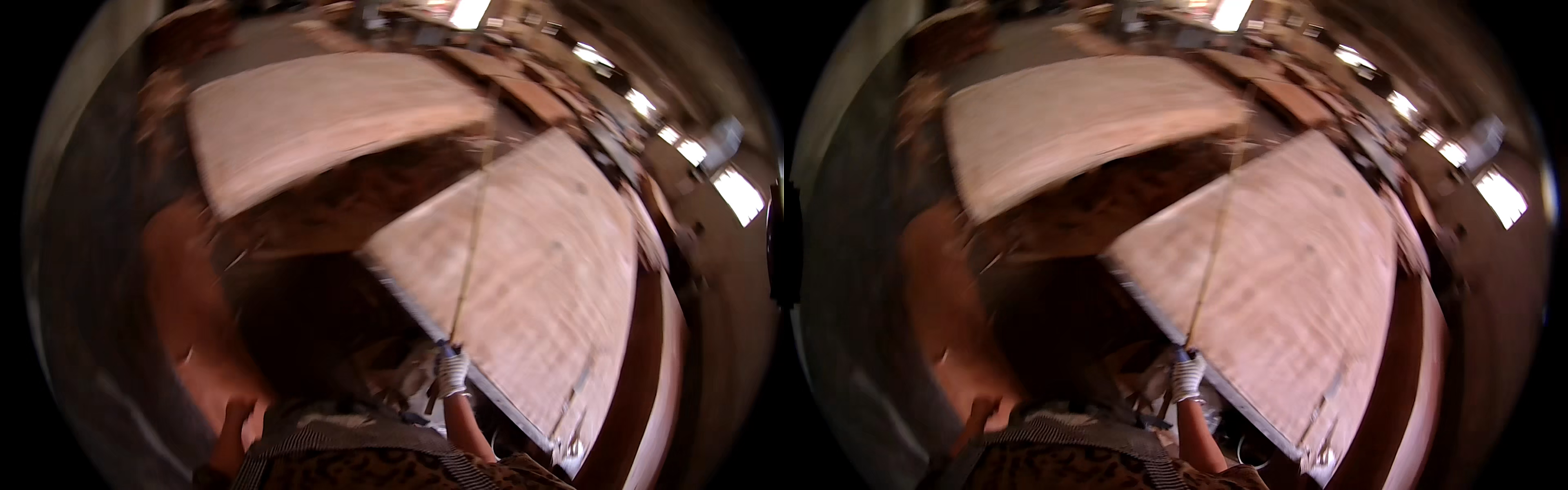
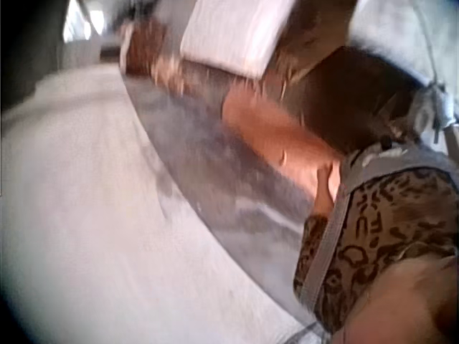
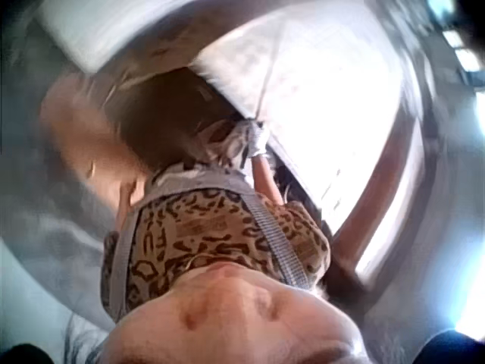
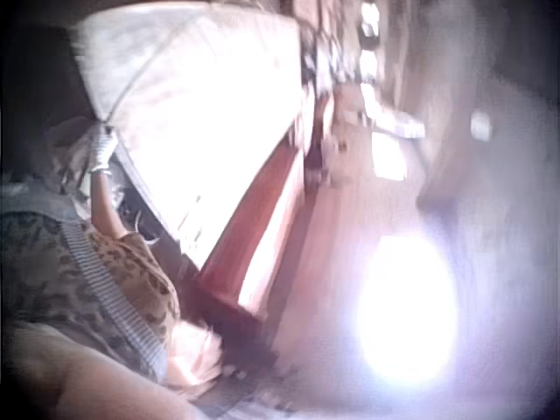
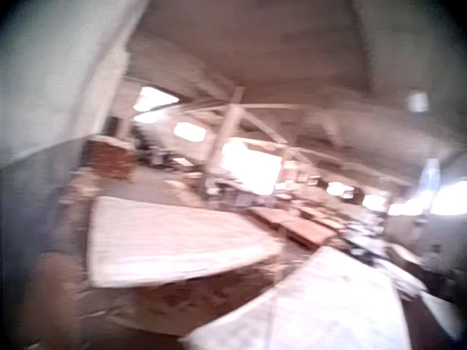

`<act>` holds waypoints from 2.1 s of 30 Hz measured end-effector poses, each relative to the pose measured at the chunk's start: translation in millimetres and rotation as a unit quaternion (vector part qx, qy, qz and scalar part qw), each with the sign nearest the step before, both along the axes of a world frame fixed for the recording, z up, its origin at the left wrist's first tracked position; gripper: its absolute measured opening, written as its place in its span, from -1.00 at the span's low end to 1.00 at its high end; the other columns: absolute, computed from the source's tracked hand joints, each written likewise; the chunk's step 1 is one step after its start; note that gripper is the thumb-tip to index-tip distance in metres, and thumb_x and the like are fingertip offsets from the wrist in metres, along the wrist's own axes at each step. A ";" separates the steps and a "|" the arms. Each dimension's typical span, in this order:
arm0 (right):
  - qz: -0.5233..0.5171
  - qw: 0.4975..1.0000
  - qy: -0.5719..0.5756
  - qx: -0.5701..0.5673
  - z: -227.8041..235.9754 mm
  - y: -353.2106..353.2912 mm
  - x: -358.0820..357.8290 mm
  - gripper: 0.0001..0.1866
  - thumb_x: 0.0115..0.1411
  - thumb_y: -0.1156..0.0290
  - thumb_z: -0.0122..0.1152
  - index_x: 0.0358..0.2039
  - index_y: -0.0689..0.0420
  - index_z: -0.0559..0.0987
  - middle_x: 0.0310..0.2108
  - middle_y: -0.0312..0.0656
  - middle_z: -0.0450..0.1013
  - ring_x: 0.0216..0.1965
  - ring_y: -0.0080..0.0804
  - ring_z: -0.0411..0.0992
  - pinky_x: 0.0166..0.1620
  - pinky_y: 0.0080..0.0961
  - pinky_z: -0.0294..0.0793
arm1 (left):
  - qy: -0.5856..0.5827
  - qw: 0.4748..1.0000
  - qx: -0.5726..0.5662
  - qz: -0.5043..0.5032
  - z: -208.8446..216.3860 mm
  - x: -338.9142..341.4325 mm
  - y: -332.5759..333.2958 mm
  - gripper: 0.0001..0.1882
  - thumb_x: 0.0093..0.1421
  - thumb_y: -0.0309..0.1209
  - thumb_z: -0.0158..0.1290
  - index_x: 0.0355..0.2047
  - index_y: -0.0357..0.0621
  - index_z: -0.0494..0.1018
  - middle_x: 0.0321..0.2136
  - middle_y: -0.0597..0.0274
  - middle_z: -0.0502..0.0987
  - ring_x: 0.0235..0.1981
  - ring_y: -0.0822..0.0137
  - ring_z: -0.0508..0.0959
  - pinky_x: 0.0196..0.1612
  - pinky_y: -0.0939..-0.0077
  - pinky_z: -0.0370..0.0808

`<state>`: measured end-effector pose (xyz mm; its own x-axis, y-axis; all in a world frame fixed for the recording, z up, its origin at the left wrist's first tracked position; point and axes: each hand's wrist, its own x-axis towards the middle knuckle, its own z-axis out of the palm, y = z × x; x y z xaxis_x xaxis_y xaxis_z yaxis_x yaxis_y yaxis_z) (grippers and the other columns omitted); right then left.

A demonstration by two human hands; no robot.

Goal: The person tapes together thin wood veneers, using a knife to trim edges and tape while handling several large sheets on workbenches in a workshop.

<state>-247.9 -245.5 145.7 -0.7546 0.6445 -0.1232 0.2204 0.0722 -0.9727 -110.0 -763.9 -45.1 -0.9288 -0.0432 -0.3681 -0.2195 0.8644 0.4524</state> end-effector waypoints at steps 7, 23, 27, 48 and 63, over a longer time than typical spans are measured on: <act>0.018 0.993 -0.057 -0.104 52.4 -147.5 -91.1 -0.77 -0.02 0.26 0.20 -0.58 0.00 0.31 -0.80 -0.45 0.15 -0.86 -0.68 0.03 -0.82 -0.70 -0.02 | 0.001 0.987 0.011 0.159 84.2 -34.4 -47.6 -0.72 -0.20 -0.44 0.11 -0.38 -0.13 0.48 -0.38 0.02 0.47 -0.35 0.17 0.48 -0.28 0.35 0.41; 0.159 0.916 -0.131 -0.345 -9.5 -453.5 -360.2 -0.78 -0.04 0.35 0.21 -0.47 0.12 0.34 -0.70 -0.22 0.30 -0.75 -0.37 0.26 -0.69 -0.45 0.32 | -0.134 0.779 0.370 0.489 61.2 -190.0 -231.7 -0.65 0.01 -0.37 0.03 -0.16 -0.17 0.36 -0.42 0.27 0.48 -0.47 0.42 0.49 -0.46 0.53 0.40; 0.259 0.907 -0.145 -0.299 -40.4 -534.7 -444.3 -0.85 0.01 0.36 0.17 -0.49 0.10 0.39 -0.68 -0.21 0.36 -0.71 -0.34 0.34 -0.65 -0.43 0.37 | -0.099 0.695 0.407 0.584 68.2 -212.1 -285.8 -0.79 0.05 -0.39 -0.04 -0.27 -0.14 0.37 -0.42 0.28 0.47 -0.49 0.39 0.48 -0.50 0.48 0.38; 0.107 0.910 -0.152 -0.370 12.8 -851.0 -758.9 -0.72 0.02 0.32 0.15 -0.29 0.13 0.33 -0.60 -0.09 0.39 -0.64 -0.25 0.40 -0.56 -0.39 0.49 | 0.066 0.982 -0.068 0.162 24.6 -647.8 -794.2 -0.75 0.09 -0.33 -0.12 -0.33 -0.25 0.41 -0.50 0.08 0.45 -0.54 0.26 0.45 -0.42 0.41 0.41; 0.089 0.935 -0.175 -0.295 -7.5 -1069.6 -1089.7 -0.78 0.02 0.25 0.09 -0.39 0.09 0.34 -0.65 -0.19 0.41 -0.67 -0.37 0.41 -0.72 -0.58 0.28 | -0.232 0.842 0.298 0.385 73.8 -928.8 -959.0 -0.77 0.11 -0.38 -0.10 -0.25 -0.22 0.39 -0.44 0.19 0.48 -0.48 0.39 0.46 -0.47 0.49 0.40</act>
